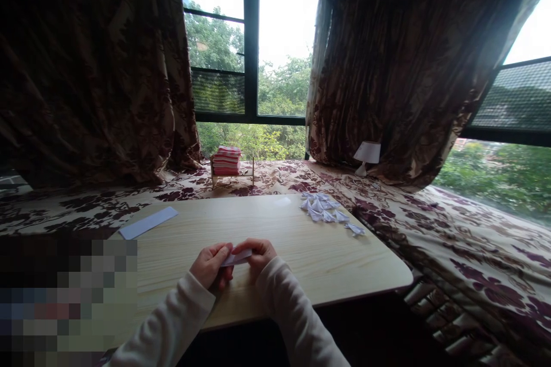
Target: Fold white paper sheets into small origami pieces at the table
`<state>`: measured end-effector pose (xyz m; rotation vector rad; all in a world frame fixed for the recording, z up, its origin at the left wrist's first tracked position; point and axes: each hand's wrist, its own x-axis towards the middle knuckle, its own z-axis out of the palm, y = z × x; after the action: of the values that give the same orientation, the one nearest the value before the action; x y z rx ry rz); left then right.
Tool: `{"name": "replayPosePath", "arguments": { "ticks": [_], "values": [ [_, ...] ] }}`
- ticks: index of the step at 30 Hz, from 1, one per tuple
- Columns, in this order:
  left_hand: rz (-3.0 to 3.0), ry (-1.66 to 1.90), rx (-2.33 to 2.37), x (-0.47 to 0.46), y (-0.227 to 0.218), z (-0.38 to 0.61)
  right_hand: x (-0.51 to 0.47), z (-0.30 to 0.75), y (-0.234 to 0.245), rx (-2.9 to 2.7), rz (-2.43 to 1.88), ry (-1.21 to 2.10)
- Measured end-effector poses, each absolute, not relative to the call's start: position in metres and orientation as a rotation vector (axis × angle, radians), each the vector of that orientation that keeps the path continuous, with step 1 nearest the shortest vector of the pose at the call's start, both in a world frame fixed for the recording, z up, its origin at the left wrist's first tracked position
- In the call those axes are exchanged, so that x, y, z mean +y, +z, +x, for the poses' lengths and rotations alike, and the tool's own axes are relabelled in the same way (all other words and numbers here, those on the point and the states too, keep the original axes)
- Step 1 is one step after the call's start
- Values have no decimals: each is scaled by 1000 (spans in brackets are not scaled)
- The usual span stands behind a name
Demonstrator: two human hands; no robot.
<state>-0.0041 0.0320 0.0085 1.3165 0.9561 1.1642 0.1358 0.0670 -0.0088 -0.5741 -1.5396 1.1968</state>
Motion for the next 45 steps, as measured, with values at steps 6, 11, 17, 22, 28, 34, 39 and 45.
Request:
{"name": "replayPosePath", "arguments": {
  "ticks": [6,11,17,22,28,34,39,45],
  "values": [
    [1318,1170,964,31,10,-4,66,136,-8,-1539,-568,1166],
    [1309,1162,960,30,14,-4,63,137,-2,-1530,-539,1144],
    [1315,1156,903,28,16,-5,66,138,-2,-1494,-555,1198],
    [1355,1178,798,26,18,-4,72,139,-6,-1377,-592,1236],
    [1403,1249,766,24,18,0,70,138,-5,-1353,-597,1295],
    [1404,1266,720,24,15,0,70,138,-5,-1351,-592,1303],
    [1394,1266,717,24,15,1,66,139,0,-1359,-609,1321],
    [1372,1331,756,22,17,4,61,137,7,-1373,-645,1330]
  ]
}}
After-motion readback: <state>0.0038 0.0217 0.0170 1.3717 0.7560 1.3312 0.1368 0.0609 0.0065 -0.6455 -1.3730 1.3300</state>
